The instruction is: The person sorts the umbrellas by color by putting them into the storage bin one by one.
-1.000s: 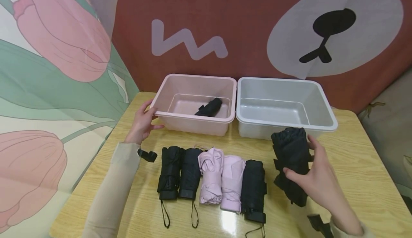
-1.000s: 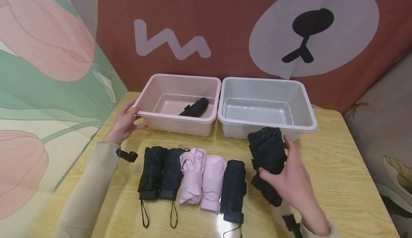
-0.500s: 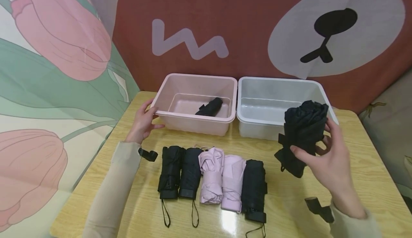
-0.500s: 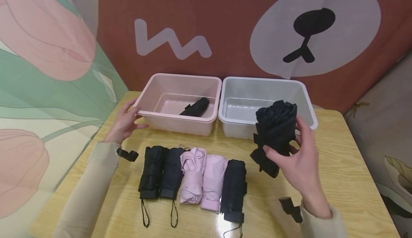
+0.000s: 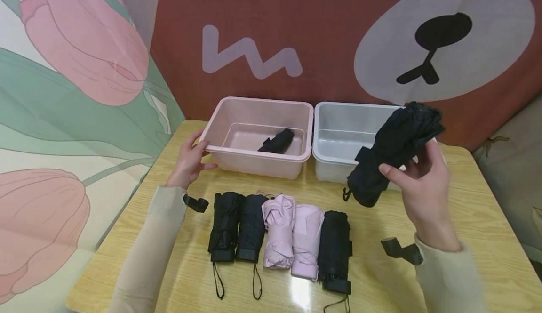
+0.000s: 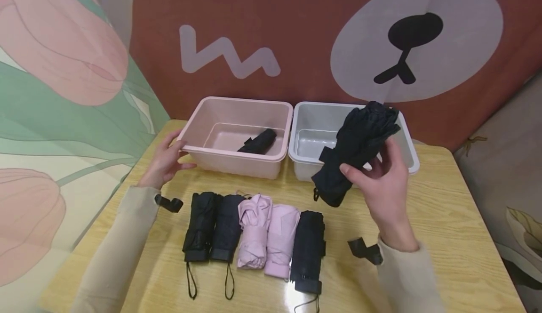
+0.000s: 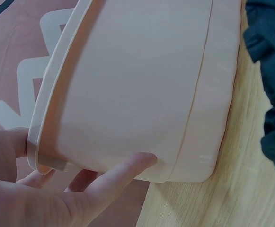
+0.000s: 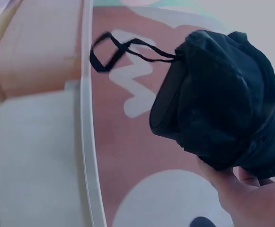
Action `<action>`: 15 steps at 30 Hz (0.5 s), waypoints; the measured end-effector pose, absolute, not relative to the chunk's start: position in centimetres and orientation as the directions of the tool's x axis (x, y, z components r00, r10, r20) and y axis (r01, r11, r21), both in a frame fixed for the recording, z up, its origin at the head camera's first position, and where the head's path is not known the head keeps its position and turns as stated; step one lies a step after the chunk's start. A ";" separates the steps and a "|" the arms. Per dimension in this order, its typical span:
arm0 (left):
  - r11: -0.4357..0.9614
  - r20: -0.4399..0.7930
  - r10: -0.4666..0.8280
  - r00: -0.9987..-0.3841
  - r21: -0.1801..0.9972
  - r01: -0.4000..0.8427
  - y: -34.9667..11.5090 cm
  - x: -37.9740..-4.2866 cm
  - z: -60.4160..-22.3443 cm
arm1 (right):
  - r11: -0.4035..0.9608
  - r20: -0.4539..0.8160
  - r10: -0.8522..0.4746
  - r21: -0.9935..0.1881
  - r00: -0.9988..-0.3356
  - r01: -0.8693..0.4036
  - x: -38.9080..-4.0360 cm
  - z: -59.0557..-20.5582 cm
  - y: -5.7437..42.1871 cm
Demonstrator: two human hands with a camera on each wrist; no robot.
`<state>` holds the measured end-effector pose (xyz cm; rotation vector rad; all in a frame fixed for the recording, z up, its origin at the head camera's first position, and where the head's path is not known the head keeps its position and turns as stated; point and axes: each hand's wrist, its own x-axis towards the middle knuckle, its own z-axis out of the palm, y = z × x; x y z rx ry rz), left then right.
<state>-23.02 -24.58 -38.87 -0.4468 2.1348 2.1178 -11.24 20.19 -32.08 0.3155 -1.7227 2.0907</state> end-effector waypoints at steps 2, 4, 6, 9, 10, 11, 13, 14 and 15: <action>-0.011 -0.275 -0.134 -0.952 0.961 -0.276 -24.6 -23.0 -38.9 | -0.235 0.425 0.142 -0.863 -0.894 -0.448 -11.8 -32.0 19.8; -0.009 -0.275 -0.132 -0.952 0.961 -0.276 -24.5 -22.9 -38.8 | -0.322 0.422 0.112 -0.841 -0.900 -0.435 -12.3 -32.1 19.5; -0.004 -0.276 -0.133 -0.952 0.961 -0.278 -24.5 -22.9 -38.8 | -0.398 0.415 0.086 -0.819 -0.906 -0.414 -12.9 -32.1 19.2; 0.000 -0.278 -0.134 -0.951 0.960 -0.281 -24.5 -22.8 -38.7 | -0.454 0.389 0.075 -0.806 -0.918 -0.379 -13.7 -32.2 18.5; 0.000 -0.279 -0.136 -0.951 0.959 -0.282 -24.5 -22.8 -38.7 | -0.474 0.374 0.076 -0.802 -0.924 -0.363 -14.0 -32.3 18.3; 0.002 -0.280 -0.136 -0.950 0.959 -0.283 -24.5 -22.8 -38.7 | -0.490 0.358 0.077 -0.799 -0.930 -0.348 -14.2 -32.3 18.0; -0.001 -0.280 -0.136 -0.950 0.959 -0.283 -24.5 -22.8 -38.7 | -0.514 0.322 0.077 -0.798 -0.944 -0.314 -14.7 -32.2 17.5; -0.001 -0.281 -0.136 -0.950 0.959 -0.283 -24.4 -22.8 -38.6 | -0.524 0.301 0.080 -0.798 -0.950 -0.297 -14.9 -32.2 17.3; -0.001 -0.281 -0.136 -0.950 0.959 -0.283 -24.4 -22.8 -38.6 | -0.523 0.281 0.085 -0.804 -0.956 -0.283 -15.2 -32.2 17.0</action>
